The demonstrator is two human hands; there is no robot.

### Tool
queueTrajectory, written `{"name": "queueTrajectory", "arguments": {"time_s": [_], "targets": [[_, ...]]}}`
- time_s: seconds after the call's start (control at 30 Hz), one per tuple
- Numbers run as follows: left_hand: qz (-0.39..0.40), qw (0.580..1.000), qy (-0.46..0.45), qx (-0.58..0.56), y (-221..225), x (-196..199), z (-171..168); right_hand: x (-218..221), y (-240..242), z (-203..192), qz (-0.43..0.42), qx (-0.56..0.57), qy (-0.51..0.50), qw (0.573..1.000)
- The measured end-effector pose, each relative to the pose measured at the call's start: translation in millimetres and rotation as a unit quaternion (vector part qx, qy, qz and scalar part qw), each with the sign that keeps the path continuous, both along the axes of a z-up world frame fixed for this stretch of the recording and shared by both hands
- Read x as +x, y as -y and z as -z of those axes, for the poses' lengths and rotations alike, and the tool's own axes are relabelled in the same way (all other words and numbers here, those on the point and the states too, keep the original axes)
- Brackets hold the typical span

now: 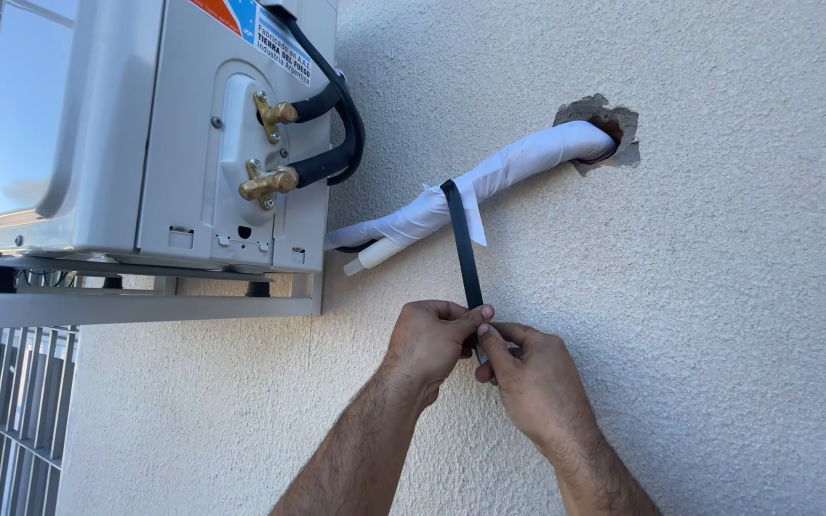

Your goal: The person wraps the insulated refrigerant line bundle of an outdoor air conditioning condenser with white tape by hand, working from the wall hole toward the unit, then fastens a black strap around the wrapped bundle. They pick up a tape roll from a wooden plank stack and place pliers on top of the condenser.

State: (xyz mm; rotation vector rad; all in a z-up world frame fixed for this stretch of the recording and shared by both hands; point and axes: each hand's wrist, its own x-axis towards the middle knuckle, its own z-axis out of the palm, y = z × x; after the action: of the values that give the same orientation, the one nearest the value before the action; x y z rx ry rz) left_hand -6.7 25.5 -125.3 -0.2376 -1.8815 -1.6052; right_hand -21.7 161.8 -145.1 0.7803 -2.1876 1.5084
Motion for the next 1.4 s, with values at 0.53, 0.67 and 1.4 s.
{"name": "queueTrajectory", "arguments": {"time_s": [0.53,0.67,1.4], "targets": [[-0.076,0.997,0.009,-0.005,-28,14,-9,-4,20,8,-0.086,-0.181,0.028,0.979],[-0.115,0.993,0.012,-0.017,-25,5,-12,12,16,9,0.032,-0.091,-0.046,0.994],[0.003,0.996,-0.061,0.066,-43,-11,-1,44,-56,1,0.111,0.032,-0.134,0.984]]}}
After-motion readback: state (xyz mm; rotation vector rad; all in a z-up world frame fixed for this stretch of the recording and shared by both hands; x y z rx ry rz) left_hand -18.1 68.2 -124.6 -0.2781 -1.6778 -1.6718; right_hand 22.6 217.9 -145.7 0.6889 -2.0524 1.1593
